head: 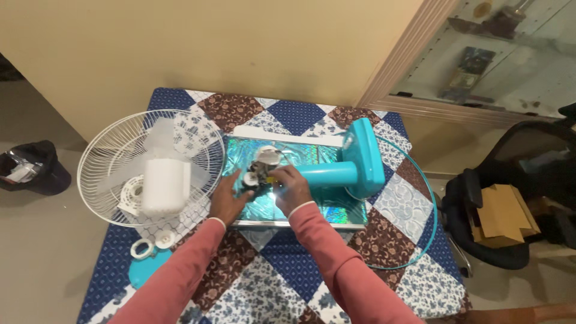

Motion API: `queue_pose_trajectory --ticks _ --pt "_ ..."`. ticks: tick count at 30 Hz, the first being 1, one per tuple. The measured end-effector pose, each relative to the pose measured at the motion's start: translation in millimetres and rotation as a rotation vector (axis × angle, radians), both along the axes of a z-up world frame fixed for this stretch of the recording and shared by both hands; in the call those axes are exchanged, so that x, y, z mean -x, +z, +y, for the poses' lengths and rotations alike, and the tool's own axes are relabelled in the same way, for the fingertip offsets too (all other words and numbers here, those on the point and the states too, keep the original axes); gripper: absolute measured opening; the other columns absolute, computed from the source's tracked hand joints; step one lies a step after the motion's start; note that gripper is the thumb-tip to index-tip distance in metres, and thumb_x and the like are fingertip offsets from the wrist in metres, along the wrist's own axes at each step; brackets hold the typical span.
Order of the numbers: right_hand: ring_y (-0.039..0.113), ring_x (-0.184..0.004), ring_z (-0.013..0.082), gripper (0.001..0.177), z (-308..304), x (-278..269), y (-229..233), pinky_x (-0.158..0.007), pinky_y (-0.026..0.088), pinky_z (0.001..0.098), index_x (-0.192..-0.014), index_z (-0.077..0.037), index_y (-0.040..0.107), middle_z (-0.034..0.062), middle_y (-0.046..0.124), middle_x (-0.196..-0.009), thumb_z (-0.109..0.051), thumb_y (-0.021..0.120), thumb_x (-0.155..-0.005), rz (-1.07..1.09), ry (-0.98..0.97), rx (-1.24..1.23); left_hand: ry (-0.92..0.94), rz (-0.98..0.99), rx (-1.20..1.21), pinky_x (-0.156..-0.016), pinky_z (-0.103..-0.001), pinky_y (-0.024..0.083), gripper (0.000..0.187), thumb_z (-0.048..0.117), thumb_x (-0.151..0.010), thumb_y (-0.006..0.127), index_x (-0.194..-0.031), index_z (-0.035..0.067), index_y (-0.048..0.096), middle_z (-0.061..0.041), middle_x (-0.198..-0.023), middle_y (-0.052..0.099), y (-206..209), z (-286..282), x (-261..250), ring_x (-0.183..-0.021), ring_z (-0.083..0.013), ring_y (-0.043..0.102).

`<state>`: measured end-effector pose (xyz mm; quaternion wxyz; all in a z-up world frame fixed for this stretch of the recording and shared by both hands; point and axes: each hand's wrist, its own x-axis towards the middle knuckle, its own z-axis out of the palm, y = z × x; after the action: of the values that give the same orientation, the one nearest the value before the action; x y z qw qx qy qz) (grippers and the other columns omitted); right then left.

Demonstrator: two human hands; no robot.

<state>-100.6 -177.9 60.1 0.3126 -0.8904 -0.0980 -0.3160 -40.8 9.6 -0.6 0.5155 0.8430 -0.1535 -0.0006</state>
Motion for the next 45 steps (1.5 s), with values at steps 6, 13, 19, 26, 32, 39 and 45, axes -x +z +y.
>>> queue_pose_trajectory --ticks 6,13,19,26,32,39,45 --pt "0.070 -0.086 0.0334 0.030 18 -3 14 -0.074 0.059 0.0393 -0.100 -0.006 0.071 0.0141 0.067 -0.098 0.005 0.076 -0.073 0.042 -0.119 0.002 -0.153 0.009 0.061 -0.087 -0.040 0.057 0.078 0.018 -0.074 0.085 -0.145 0.011 0.054 -0.019 -0.121 0.062 -10 -7 -14 -0.106 -0.0338 0.065" --pt "0.071 -0.083 0.0301 0.027 24 5 26 -0.071 0.060 0.0365 -0.103 -0.004 0.069 0.0140 0.067 -0.101 0.005 0.073 -0.078 0.080 -0.130 -0.032 -0.187 0.015 0.022 -0.092 -0.039 0.052 0.057 0.015 -0.078 0.081 -0.133 0.010 0.066 -0.015 -0.110 0.067 -4 -7 -19 -0.102 -0.0309 0.067" --pt "0.073 -0.080 0.0278 0.023 25 4 26 -0.068 0.059 0.0360 -0.100 -0.004 0.070 0.0132 0.069 -0.100 0.002 0.075 -0.078 0.076 -0.189 -0.050 -0.189 0.063 -0.024 -0.089 -0.039 0.052 0.051 0.017 -0.081 0.080 -0.130 0.016 0.069 -0.009 -0.107 0.066 23 -7 -14 -0.098 -0.0268 0.067" --pt "0.073 -0.084 0.0294 0.023 22 4 22 -0.070 0.060 0.0359 -0.100 -0.004 0.070 0.0137 0.070 -0.102 0.000 0.075 -0.078 0.032 -0.169 0.008 -0.177 0.166 -0.142 -0.093 -0.039 0.050 0.049 0.019 -0.081 0.081 -0.129 0.020 0.069 -0.005 -0.111 0.065 39 -7 -15 -0.105 -0.0251 0.065" --pt "0.073 -0.083 0.0299 0.021 19 3 22 -0.071 0.060 0.0371 -0.100 -0.004 0.071 0.0136 0.070 -0.101 -0.001 0.075 -0.079 0.053 -0.176 0.000 -0.179 0.094 -0.141 -0.096 -0.040 0.049 0.051 0.016 -0.079 0.082 -0.129 0.018 0.071 -0.008 -0.110 0.065 32 -6 -17 -0.107 -0.0282 0.063" --pt "0.073 -0.082 0.0301 0.021 16 3 21 -0.071 0.059 0.0373 -0.099 -0.003 0.072 0.0134 0.070 -0.099 -0.001 0.075 -0.078 0.069 -0.160 -0.033 -0.176 0.148 -0.155 -0.094 -0.039 0.050 0.050 0.016 -0.079 0.083 -0.127 0.013 0.071 -0.009 -0.110 0.063 37 -12 -19 -0.104 -0.0268 0.064" --pt "0.072 -0.080 0.0304 0.019 9 1 20 -0.069 0.060 0.0375 -0.096 -0.005 0.072 0.0132 0.069 -0.096 -0.004 0.078 -0.078 0.111 -0.125 0.031 -0.152 0.133 -0.083 -0.089 -0.038 0.052 0.046 0.018 -0.076 0.085 -0.120 0.009 0.074 -0.009 -0.106 0.065 25 -16 -24 -0.097 -0.0257 0.066"
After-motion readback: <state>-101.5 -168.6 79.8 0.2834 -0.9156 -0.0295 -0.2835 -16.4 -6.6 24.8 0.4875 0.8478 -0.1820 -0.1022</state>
